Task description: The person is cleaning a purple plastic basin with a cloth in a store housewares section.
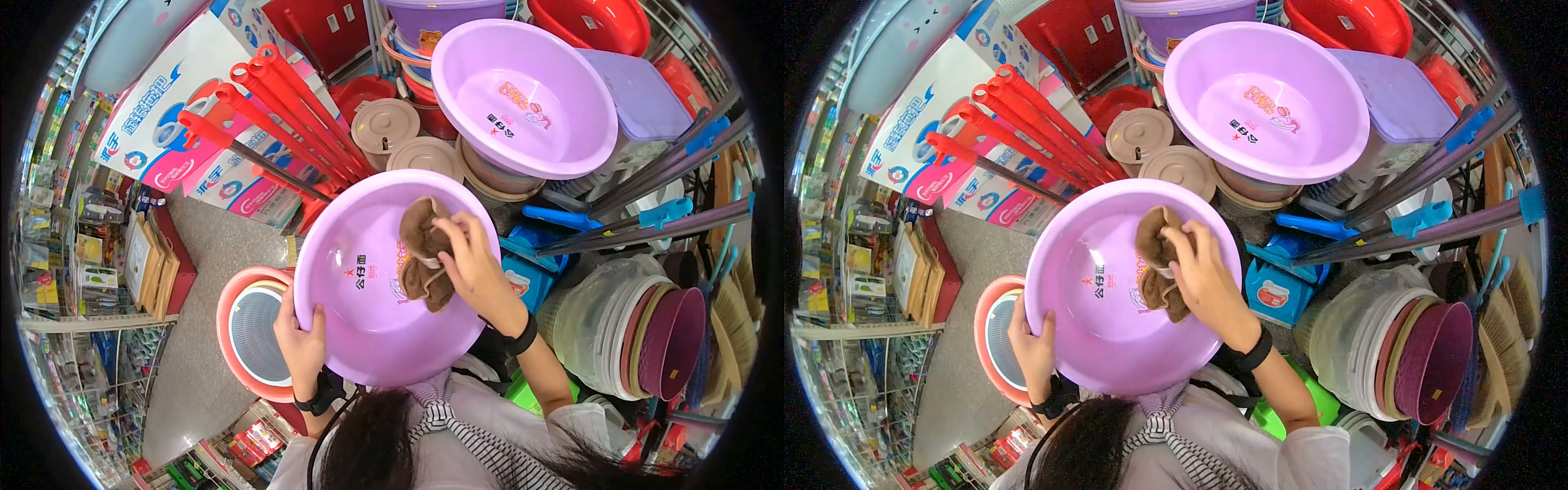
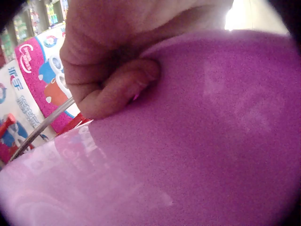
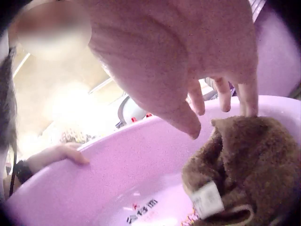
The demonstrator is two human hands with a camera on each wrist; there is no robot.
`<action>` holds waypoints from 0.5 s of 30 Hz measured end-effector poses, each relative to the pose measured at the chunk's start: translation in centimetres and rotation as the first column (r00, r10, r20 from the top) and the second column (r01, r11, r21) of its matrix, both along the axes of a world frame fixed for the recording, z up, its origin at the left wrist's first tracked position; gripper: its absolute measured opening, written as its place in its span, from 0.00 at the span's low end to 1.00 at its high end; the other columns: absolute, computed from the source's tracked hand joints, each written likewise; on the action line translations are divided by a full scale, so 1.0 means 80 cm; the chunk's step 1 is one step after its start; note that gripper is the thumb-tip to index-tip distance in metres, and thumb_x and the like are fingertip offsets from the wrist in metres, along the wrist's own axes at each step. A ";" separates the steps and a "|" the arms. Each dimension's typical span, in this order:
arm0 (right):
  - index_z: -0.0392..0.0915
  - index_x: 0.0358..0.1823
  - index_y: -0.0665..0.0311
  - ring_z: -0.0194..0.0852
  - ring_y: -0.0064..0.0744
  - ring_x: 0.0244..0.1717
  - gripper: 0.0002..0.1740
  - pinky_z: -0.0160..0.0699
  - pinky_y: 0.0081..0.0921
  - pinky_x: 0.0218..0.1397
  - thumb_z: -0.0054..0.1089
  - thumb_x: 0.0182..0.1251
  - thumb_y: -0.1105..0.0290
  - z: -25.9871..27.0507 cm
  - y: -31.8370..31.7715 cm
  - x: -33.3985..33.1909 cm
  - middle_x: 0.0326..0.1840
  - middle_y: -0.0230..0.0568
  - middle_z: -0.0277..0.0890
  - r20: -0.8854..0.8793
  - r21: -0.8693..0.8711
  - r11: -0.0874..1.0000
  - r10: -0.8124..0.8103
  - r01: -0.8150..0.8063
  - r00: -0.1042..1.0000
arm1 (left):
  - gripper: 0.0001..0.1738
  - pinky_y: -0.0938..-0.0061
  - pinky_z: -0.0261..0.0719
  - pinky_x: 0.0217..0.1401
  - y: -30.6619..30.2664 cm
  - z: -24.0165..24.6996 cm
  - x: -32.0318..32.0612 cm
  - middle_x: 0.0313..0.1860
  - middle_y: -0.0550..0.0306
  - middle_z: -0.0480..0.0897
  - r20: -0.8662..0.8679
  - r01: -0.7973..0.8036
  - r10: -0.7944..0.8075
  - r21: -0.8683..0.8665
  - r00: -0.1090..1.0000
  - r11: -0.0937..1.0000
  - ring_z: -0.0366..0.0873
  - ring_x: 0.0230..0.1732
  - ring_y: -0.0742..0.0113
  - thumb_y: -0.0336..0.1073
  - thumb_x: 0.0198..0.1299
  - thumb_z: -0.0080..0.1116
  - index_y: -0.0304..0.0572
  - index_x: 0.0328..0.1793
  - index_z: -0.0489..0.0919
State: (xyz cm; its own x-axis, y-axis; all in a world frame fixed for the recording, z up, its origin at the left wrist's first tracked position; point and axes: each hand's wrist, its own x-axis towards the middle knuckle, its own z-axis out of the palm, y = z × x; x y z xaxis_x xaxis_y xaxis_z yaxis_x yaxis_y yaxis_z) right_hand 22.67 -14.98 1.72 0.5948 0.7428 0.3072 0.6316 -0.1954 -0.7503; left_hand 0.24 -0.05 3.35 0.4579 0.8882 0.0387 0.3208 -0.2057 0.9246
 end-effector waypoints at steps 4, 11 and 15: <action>0.64 0.66 0.68 0.60 0.58 0.64 0.37 0.65 0.43 0.65 0.69 0.54 0.71 -0.035 -0.003 -0.007 0.62 0.56 0.61 0.134 -0.229 0.960 0.195 -0.161 0.972 | 0.25 0.75 0.75 0.53 0.000 0.002 0.003 0.46 0.49 0.82 -0.020 0.012 -0.013 -0.007 1.000 1.000 0.79 0.47 0.68 0.19 0.55 0.55 0.28 0.62 0.73; 0.73 0.58 0.72 0.66 0.40 0.58 0.52 0.68 0.31 0.53 0.78 0.27 0.50 -0.089 0.043 0.001 0.60 0.47 0.65 0.345 -0.637 0.770 0.262 0.020 0.901 | 0.25 0.74 0.76 0.51 -0.008 0.018 0.014 0.43 0.49 0.83 -0.054 0.051 -0.047 0.058 0.997 0.997 0.80 0.44 0.68 0.19 0.54 0.54 0.28 0.61 0.74; 0.83 0.40 0.69 0.73 0.42 0.50 0.39 0.71 0.34 0.44 0.76 0.30 0.44 -0.119 0.039 -0.004 0.53 0.49 0.71 0.360 -0.705 0.708 0.313 0.037 0.879 | 0.24 0.75 0.76 0.50 -0.018 0.018 0.013 0.41 0.49 0.83 -0.057 0.026 -0.020 0.113 0.998 0.993 0.80 0.43 0.69 0.19 0.53 0.54 0.28 0.59 0.75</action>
State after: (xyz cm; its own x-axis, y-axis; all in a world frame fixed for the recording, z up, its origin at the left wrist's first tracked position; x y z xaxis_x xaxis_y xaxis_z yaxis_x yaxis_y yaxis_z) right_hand 22.31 -11.85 -7.77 0.4039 0.9066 -0.1221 0.9047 -0.4157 -0.0934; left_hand 1.28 -1.52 4.75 0.4824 0.8687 0.1125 0.3654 -0.3163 0.8755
